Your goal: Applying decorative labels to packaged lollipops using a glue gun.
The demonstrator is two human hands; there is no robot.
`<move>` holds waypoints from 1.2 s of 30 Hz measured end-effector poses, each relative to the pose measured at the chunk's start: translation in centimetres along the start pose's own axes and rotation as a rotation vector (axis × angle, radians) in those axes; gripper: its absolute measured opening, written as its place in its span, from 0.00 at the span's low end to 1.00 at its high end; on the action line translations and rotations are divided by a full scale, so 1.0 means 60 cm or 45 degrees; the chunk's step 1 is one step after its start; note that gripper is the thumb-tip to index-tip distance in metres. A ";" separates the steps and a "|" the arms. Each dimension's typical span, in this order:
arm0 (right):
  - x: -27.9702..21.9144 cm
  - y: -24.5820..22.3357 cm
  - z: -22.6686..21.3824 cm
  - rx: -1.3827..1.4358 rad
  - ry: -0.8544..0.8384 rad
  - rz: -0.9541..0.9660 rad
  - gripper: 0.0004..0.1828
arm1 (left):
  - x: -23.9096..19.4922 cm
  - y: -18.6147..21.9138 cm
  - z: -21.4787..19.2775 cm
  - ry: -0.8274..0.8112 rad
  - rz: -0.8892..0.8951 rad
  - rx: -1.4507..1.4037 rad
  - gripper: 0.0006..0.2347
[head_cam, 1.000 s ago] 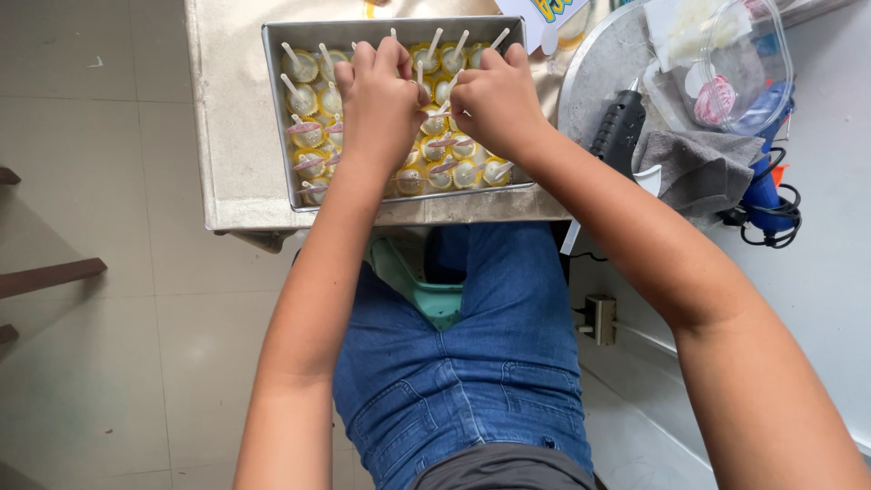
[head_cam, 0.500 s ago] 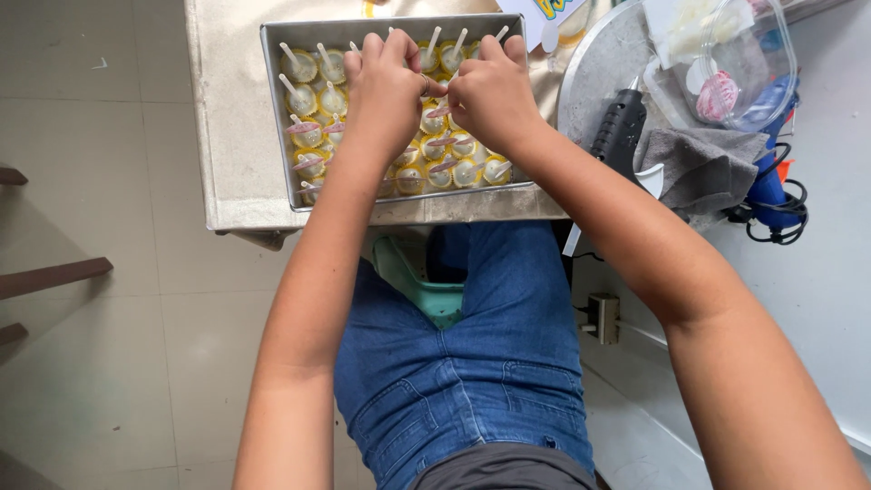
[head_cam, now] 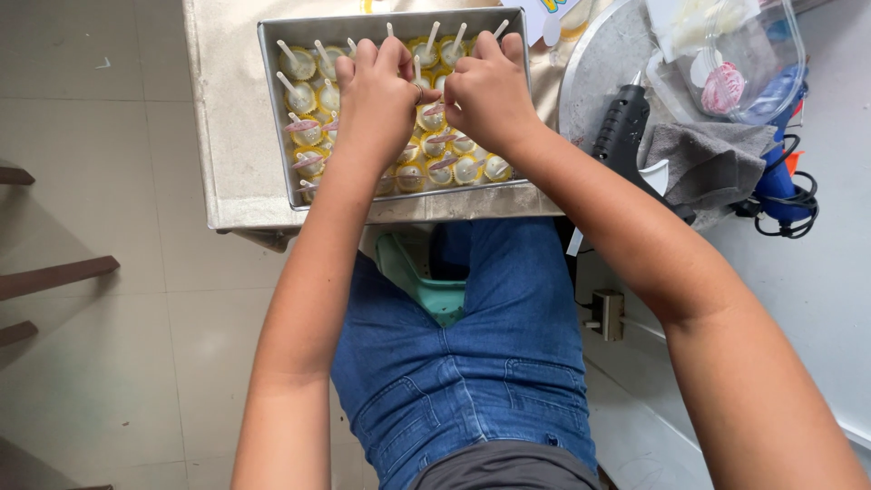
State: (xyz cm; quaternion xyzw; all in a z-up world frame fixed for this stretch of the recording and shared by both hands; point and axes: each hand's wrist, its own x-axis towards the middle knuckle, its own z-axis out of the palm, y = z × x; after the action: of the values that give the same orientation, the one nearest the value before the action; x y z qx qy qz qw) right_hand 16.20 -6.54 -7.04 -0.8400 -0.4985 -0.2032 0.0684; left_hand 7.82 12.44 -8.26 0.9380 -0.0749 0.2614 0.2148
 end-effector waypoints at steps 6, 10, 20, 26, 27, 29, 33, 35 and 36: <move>0.005 -0.005 0.000 -0.040 0.031 -0.021 0.05 | -0.001 -0.007 -0.006 -0.022 0.013 0.059 0.08; 0.001 0.003 0.003 0.005 0.014 -0.013 0.05 | -0.003 -0.008 -0.005 0.006 0.018 0.031 0.07; 0.001 0.015 0.002 0.015 -0.063 -0.038 0.07 | -0.002 -0.005 -0.003 -0.029 0.014 0.052 0.08; 0.000 0.010 0.000 0.025 -0.040 -0.043 0.07 | -0.004 -0.005 0.000 -0.018 0.017 0.049 0.08; -0.001 0.009 0.000 0.033 -0.030 -0.037 0.08 | -0.005 -0.005 0.001 -0.014 0.014 0.044 0.08; -0.001 0.007 0.002 0.024 -0.019 -0.032 0.07 | -0.005 -0.004 0.000 -0.022 0.016 0.067 0.08; -0.001 0.003 0.006 0.041 0.013 -0.002 0.06 | -0.003 -0.003 -0.003 -0.041 0.008 0.080 0.09; -0.003 0.003 0.011 0.059 0.008 0.025 0.06 | -0.004 -0.004 -0.004 -0.051 0.003 0.088 0.10; -0.004 0.003 0.014 0.077 0.003 0.051 0.06 | -0.005 -0.004 -0.004 -0.061 -0.003 0.097 0.11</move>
State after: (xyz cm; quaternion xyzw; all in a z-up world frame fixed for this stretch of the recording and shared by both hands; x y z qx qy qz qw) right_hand 16.45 -6.55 -7.90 -0.8471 -0.4874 -0.1877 0.0985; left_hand 7.52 12.78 -8.34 0.9516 -0.0690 0.2412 0.1773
